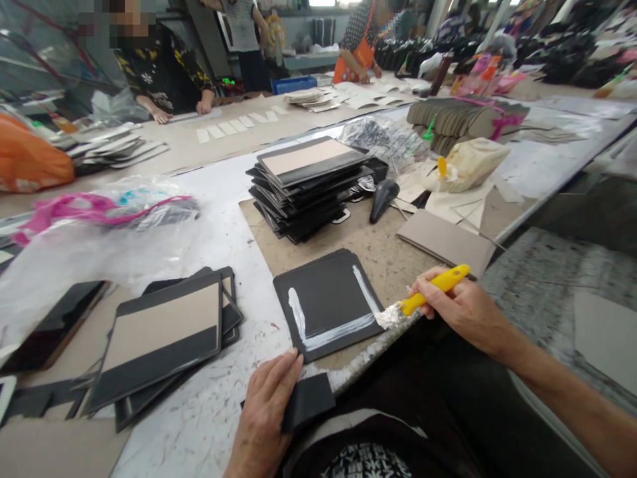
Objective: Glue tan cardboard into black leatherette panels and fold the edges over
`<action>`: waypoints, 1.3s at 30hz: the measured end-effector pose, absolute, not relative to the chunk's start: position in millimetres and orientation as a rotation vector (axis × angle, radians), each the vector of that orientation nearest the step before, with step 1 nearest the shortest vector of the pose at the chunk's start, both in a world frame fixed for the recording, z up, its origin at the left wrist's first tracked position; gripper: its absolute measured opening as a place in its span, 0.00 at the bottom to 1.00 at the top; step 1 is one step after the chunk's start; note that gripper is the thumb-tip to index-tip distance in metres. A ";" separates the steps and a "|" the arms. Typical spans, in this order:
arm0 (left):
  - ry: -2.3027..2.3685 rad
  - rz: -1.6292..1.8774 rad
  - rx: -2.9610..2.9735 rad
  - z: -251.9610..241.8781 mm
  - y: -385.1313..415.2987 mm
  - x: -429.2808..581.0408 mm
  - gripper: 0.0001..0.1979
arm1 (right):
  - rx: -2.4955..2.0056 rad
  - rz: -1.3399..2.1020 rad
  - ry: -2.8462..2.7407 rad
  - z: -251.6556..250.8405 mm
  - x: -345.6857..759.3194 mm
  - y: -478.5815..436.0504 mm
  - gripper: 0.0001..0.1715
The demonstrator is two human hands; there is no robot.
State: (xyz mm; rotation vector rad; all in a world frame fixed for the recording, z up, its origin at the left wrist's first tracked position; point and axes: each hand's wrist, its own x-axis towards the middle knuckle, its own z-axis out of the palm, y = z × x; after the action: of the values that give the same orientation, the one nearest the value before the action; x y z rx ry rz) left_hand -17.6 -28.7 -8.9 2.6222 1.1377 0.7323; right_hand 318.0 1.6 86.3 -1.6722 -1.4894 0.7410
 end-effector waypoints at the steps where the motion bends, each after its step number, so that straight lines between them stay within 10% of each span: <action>1: 1.147 0.748 2.609 -8.7 -28.5 -17.0 0.30 | -1.671 0.746 -1.481 87.0 318.1 0.5 0.21; 39: 1.121 0.903 2.466 5.4 -30.0 -8.1 0.23 | -1.423 0.915 -1.591 76.1 203.7 5.0 0.14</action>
State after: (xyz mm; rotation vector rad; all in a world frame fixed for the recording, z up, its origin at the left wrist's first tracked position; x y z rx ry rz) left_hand -8.1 -30.0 5.4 2.4656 1.1206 0.9028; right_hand 203.7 5.0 76.1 -1.4227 -1.5906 0.9148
